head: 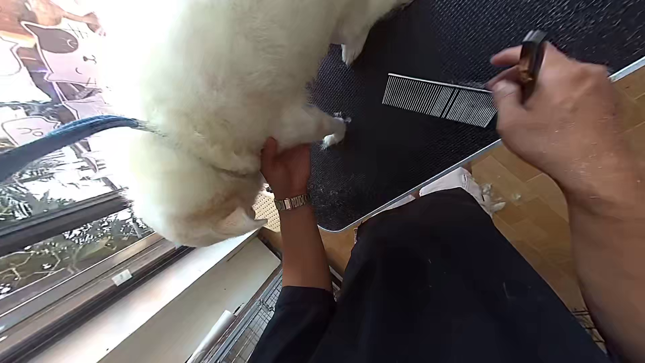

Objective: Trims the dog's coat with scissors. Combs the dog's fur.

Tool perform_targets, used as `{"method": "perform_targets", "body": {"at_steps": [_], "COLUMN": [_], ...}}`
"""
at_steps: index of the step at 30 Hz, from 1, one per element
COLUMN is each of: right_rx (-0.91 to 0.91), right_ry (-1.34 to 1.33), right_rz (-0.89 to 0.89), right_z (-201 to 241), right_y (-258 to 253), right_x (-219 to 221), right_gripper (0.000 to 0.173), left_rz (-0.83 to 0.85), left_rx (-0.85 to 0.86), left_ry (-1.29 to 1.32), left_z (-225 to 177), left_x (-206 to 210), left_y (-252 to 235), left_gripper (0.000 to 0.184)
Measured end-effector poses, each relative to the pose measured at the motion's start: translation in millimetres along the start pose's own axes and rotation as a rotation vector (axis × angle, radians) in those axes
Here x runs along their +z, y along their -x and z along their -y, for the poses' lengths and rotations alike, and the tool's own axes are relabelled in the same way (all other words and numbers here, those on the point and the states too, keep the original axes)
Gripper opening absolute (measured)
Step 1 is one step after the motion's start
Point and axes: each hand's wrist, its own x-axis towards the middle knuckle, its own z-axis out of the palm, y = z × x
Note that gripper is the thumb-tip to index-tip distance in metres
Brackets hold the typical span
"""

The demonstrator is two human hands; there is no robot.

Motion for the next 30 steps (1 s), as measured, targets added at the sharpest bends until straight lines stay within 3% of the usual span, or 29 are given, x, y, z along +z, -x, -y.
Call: {"method": "perform_targets", "body": {"at_steps": [4, 8, 11, 15, 20, 24, 27, 30], "right_rx": [0.047, -0.193, -0.385, -0.448, -0.449, -0.455, -0.484, -0.478], "right_ry": [-0.508, -0.584, -0.456, -0.289, -0.264, -0.294, -0.249, -0.231], "right_rz": [0.353, 0.419, 0.323, 0.145, 0.144, 0.148, 0.105, 0.073], "right_z": [39.5, 69.2, 75.3, 81.7, 84.9, 81.3, 81.5, 82.0], "right_y": [15.0, 31.0, 33.9, 25.3, 18.7, 20.7, 21.9, 21.0], "right_x": [66.7, 124.2, 137.5, 141.1, 144.1, 149.6, 148.1, 146.4], "right_gripper": [0.07, 0.058, 0.065, 0.075, 0.05, 0.05, 0.066, 0.047], "left_rz": [0.015, 0.018, -0.006, 0.014, 0.021, 0.027, 0.02, 0.035], "left_rx": [-0.003, -0.013, -0.029, -0.046, -0.037, -0.037, -0.045, -0.041], "left_ry": [-0.012, -0.004, -0.001, -0.005, -0.025, -0.035, -0.003, -0.012], "left_z": [-0.1, -2.6, -2.9, -3.2, -3.4, -3.7, -4.4, -5.2], "left_x": [0.6, -1.5, -1.3, -2.1, -2.5, -2.2, -2.9, -4.1], "left_y": [2.5, 0.7, 1.6, 1.8, 1.5, 1.2, 1.2, 0.6], "left_gripper": [0.044, 0.045, 0.045, 0.044, 0.044, 0.044, 0.045, 0.043]}}
